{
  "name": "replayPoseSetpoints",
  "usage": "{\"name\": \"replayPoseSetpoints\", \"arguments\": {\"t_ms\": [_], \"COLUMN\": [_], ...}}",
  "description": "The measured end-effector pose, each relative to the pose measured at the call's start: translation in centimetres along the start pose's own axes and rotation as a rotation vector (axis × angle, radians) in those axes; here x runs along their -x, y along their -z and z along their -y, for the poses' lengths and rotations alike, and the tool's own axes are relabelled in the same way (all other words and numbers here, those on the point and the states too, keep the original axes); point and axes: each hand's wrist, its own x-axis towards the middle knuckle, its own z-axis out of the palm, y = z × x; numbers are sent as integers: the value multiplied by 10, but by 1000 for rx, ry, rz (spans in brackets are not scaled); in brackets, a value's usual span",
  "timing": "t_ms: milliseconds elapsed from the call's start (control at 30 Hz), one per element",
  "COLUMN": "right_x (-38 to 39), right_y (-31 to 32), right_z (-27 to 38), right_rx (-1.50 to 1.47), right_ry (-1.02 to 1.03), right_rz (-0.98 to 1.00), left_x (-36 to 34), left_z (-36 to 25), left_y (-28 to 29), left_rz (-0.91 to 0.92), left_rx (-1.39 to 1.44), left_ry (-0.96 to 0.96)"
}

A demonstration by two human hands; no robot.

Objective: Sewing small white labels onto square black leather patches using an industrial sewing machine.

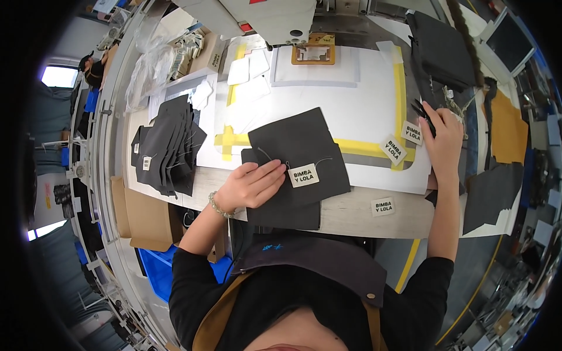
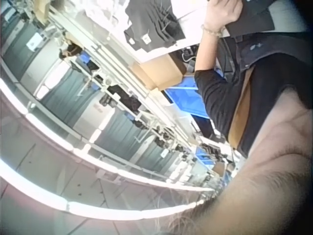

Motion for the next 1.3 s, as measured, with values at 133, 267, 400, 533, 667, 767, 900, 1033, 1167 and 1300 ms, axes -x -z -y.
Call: {"name": "replayPoseSetpoints", "arguments": {"t_ms": [133, 267, 400, 533, 667, 767, 900, 1033, 1167, 1300], "right_x": [0, -4, 0, 9, 20, 25, 29, 28, 30, 30], "right_y": [3, 14, 19, 18, 15, 12, 0, -1, -3, 0], "right_z": [1, 18, 38, 69, 92, 108, 119, 125, 127, 128], "right_rx": [-20, -86, -165, -386, -413, -466, -404, -319, -259, -230], "right_ry": [14, 66, 157, 329, 596, 641, 705, 747, 765, 772], "right_rz": [-47, -103, -58, 123, 240, 276, 269, 234, 202, 221], "left_x": [-9, -10, -10, -8, -8, -8, -8, -3, -2, 1], "left_z": [15, 17, 15, 15, 14, 15, 14, 12, 13, 13], "left_y": [-7, -11, -12, -12, -10, -10, -8, -9, -9, -10], "left_rz": [-43, -49, -39, -28, -10, 1, 33, 49, 52, 70], "left_rx": [18, 36, 57, 59, 71, 81, 125, 162, 201, 255], "left_ry": [40, 71, 85, 88, 92, 97, 120, 158, 165, 175]}}
